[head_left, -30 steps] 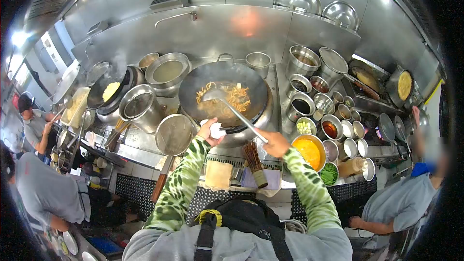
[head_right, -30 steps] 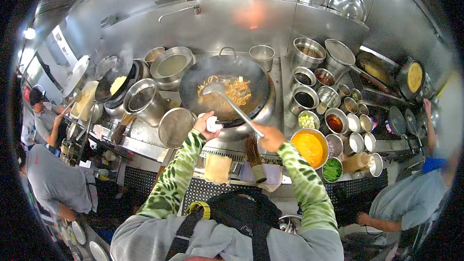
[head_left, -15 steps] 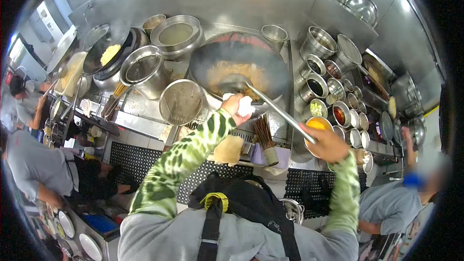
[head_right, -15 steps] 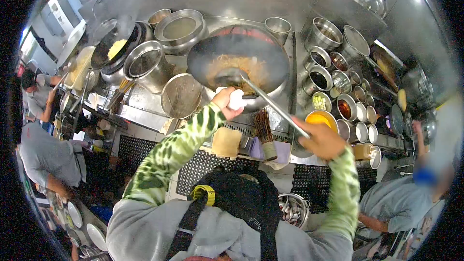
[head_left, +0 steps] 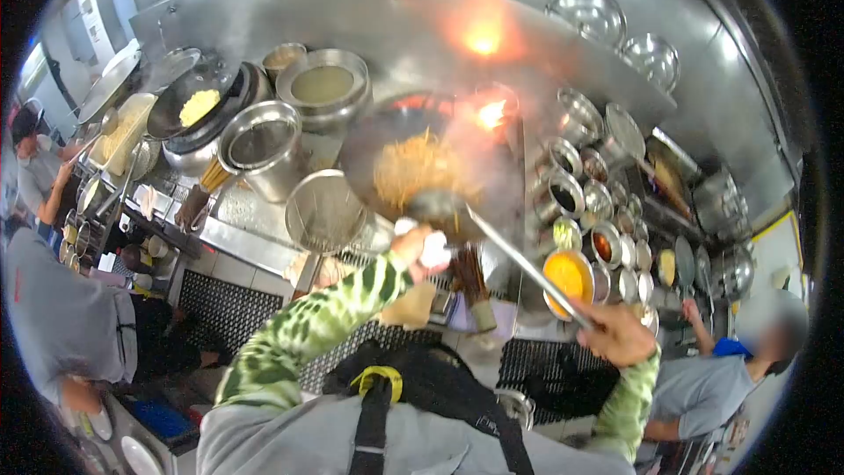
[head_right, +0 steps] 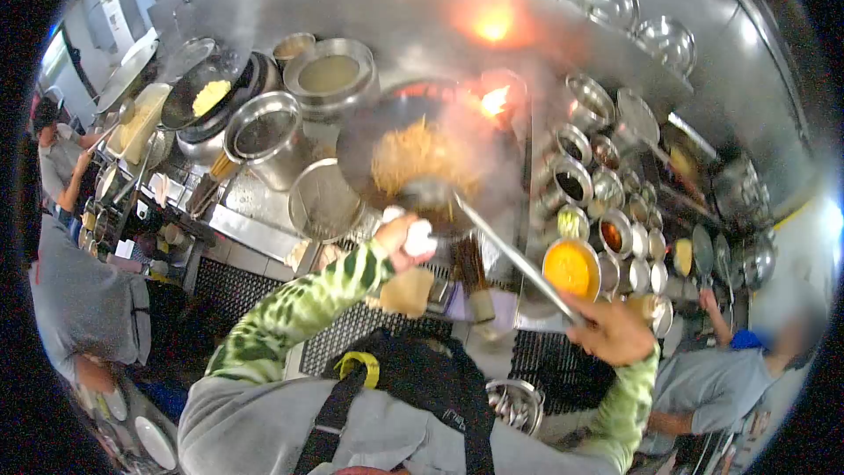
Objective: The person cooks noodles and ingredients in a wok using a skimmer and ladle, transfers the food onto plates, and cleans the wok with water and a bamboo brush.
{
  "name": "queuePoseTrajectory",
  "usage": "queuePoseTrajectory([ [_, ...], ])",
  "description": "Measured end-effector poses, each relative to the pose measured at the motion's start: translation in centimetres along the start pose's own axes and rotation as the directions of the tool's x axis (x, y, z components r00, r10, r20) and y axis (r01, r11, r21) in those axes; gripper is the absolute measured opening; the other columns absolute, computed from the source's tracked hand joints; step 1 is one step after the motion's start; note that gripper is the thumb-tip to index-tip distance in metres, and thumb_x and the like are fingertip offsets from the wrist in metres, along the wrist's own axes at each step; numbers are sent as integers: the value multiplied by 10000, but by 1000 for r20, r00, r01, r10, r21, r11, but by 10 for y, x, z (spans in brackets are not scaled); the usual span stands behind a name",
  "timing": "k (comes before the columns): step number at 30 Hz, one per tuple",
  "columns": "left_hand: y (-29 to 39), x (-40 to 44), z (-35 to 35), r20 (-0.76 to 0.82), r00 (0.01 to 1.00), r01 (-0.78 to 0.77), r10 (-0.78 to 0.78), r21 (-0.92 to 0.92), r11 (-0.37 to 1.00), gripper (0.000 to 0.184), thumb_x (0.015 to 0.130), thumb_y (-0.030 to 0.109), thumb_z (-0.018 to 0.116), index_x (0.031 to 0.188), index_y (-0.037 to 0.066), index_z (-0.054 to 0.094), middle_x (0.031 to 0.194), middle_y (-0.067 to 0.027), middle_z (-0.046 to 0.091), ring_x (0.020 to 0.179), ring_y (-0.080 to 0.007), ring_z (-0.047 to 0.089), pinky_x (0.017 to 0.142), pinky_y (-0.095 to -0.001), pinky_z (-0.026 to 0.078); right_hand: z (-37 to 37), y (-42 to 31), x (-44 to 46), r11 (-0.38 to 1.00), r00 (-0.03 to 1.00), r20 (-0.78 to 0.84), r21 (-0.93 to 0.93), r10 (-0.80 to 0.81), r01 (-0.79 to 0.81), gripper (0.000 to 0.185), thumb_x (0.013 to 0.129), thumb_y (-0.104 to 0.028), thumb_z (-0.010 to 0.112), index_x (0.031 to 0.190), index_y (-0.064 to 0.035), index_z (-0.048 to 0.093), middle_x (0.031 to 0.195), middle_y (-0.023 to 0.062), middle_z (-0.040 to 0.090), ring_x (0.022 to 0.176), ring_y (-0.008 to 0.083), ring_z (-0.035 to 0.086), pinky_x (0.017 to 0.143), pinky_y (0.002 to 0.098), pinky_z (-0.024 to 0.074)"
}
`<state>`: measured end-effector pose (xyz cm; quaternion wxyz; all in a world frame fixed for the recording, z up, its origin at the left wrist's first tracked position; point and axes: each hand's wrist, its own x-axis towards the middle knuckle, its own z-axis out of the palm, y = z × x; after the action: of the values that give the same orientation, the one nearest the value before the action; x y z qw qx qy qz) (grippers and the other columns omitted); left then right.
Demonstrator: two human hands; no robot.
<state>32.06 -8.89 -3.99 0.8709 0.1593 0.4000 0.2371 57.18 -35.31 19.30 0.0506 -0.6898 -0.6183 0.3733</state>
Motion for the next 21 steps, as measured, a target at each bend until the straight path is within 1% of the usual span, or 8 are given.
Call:
queuePoseTrajectory([
  [3,14,6,9,19,989,151,-150,-47,988,226,958,330,514,1032,124,568,900,-75,644,814,-298,644,652,-464,567,-9,-9,21,993,988,98,13,116,-118,659,874,-80,632,1481,-163,392,753,124,684,633,179,673,636,302,546],
  [5,14,15,12,-8,999,-43,42,-18,999,199,940,292,542,1004,109,584,885,-73,648,790,-280,655,652,-444,577,15,21,89,924,936,-130,-250,-327,288,686,840,-89,651,1472,-108,388,819,223,654,738,307,678,706,367,535],
  [8,-39,45,-30,-64,997,-42,47,68,997,149,936,235,537,976,96,574,896,-78,648,804,-274,658,654,-429,600,43,29,152,875,823,-318,-289,-470,388,686,810,-86,657,1443,-34,397,886,283,620,791,423,622,747,442,500],
  [9,-70,87,-78,190,981,-40,39,2,999,158,938,222,532,961,71,571,900,-93,647,800,-280,658,677,-447,614,51,29,152,874,805,-360,-314,-472,371,672,811,-81,654,1433,-23,408,887,280,622,774,429,614,739,454,496],
  [11,-69,35,-62,1,1000,-6,6,37,999,152,948,183,506,942,46,570,850,-83,644,794,-268,659,661,-436,597,55,25,142,892,812,-392,-314,-433,324,649,815,-65,653,1421,-18,427,896,254,628,745,383,606,719,426,491],
  [17,-4,7,1,-44,994,-99,96,-91,991,118,955,233,494,984,150,572,856,-48,639,794,-243,636,681,-434,556,20,-13,35,984,976,-182,-153,-123,96,645,848,-39,661,1449,-65,426,690,95,625,560,153,596,539,298,479],
  [19,13,-23,6,68,998,-15,15,11,1000,145,955,232,495,1057,158,567,921,-46,642,820,-260,634,669,-454,561,-4,-6,1,999,1000,-21,-43,14,-15,636,826,-85,674,1419,-52,446,916,246,655,797,299,690,713,395,519],
  [21,22,-2,4,95,989,115,-113,-13,993,186,959,267,519,1089,146,571,970,-62,635,869,-274,627,692,-459,569,-6,-12,20,985,992,-67,-147,-106,95,626,831,-113,659,1416,-56,447,997,263,659,873,371,676,777,428,524],
])
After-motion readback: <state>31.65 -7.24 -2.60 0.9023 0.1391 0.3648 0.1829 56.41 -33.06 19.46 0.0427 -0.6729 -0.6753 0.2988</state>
